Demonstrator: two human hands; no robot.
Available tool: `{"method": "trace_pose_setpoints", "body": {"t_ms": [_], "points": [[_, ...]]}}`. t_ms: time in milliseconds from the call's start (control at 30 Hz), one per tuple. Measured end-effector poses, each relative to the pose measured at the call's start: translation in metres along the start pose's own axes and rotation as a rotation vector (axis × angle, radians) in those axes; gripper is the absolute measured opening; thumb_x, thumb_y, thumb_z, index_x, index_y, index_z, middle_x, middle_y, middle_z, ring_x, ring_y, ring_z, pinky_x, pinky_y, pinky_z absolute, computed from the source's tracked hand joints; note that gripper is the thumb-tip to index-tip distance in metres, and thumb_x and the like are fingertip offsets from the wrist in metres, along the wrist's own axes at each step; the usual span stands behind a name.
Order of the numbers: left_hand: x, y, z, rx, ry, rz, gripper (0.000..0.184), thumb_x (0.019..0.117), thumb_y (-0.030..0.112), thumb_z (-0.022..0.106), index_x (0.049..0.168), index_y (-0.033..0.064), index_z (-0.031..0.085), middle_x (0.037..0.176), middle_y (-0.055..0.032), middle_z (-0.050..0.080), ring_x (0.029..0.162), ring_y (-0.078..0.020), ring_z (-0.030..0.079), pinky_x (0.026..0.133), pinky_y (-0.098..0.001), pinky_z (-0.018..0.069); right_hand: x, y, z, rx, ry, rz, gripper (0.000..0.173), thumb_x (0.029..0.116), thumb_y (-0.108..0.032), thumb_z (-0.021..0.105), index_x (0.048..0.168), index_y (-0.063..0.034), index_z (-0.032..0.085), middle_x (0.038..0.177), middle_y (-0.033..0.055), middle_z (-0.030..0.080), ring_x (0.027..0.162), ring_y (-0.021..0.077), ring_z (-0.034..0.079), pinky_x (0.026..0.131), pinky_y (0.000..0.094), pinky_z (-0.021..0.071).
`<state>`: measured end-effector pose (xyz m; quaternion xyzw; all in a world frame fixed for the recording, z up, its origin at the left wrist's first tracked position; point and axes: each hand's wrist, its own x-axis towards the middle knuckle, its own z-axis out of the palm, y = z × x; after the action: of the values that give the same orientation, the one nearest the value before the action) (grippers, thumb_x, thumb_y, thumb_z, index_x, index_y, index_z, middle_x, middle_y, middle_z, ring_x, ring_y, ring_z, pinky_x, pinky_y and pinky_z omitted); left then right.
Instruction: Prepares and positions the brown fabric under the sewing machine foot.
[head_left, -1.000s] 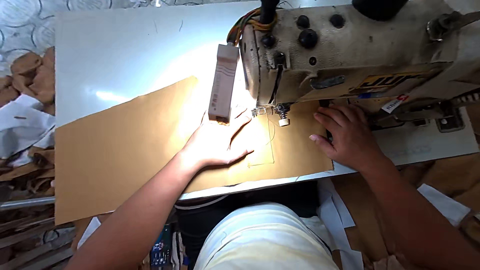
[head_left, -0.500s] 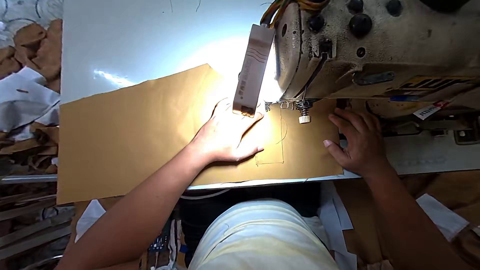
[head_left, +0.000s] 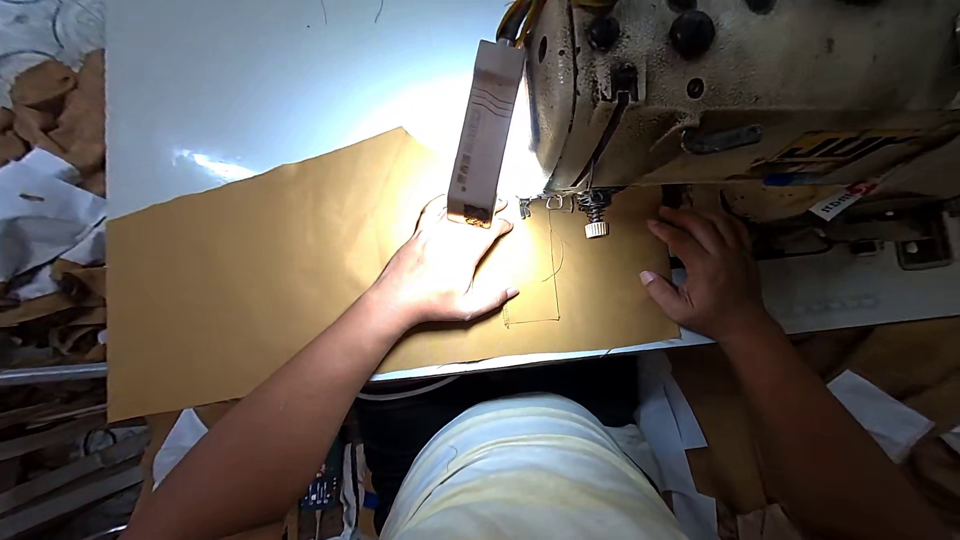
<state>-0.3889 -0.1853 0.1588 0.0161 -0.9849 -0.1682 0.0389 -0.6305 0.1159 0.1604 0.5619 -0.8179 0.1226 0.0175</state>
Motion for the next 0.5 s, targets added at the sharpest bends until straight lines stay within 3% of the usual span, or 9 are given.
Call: {"method": "trace_pose_setpoints", "body": {"t_ms": [267, 333, 433, 500], "points": [[0.003, -0.005, 0.0, -0.032, -0.012, -0.001, 0.086, 0.0882, 0.078, 0.043, 0.147, 0.0166, 0.056, 0.159, -0.006, 0.047, 0.148, -0.0239, 0.041, 0.124, -0.0567, 0.021, 0.002, -0.004, -0.007, 0.004, -0.039, -0.006, 0.067, 0.0953, -0.055, 0.043, 0.142, -0.0109, 0.061, 0.152, 0.0151, 0.052, 0.142, 0.0373, 0.045, 0.118, 0.0598, 0.0279], [0.003, -0.004, -0.004, -0.027, -0.034, -0.015, 0.087, 0.0882, 0.079, 0.041, 0.148, 0.0177, 0.055, 0.158, -0.0059, 0.048, 0.146, -0.0242, 0.044, 0.123, -0.0572, 0.0225, 0.002, -0.02, -0.012, 0.046, -0.013, -0.014, 0.06, 0.0956, -0.051, 0.047, 0.134, -0.01, 0.066, 0.151, 0.0177, 0.052, 0.142, 0.0391, 0.044, 0.119, 0.0607, 0.0283], [-0.006, 0.011, -0.01, 0.026, -0.046, -0.002, 0.085, 0.0907, 0.077, 0.039, 0.149, 0.0171, 0.055, 0.16, -0.0081, 0.045, 0.15, -0.0288, 0.038, 0.122, -0.0618, 0.0212, -0.005, -0.064, -0.013, 0.156, 0.027, -0.052, 0.053, 0.0956, -0.049, 0.054, 0.127, -0.0103, 0.071, 0.146, 0.0171, 0.057, 0.139, 0.0374, 0.048, 0.116, 0.06, 0.0352], [-0.019, 0.028, -0.008, 0.01, -0.003, 0.052, 0.076, 0.0923, 0.074, 0.044, 0.139, 0.017, 0.063, 0.154, -0.0077, 0.052, 0.145, -0.0286, 0.044, 0.12, -0.0627, 0.0265, -0.01, -0.092, -0.003, 0.212, 0.033, -0.124, 0.048, 0.0945, -0.05, 0.058, 0.122, -0.0139, 0.073, 0.144, 0.0136, 0.059, 0.14, 0.0332, 0.05, 0.116, 0.0592, 0.0362]]}}
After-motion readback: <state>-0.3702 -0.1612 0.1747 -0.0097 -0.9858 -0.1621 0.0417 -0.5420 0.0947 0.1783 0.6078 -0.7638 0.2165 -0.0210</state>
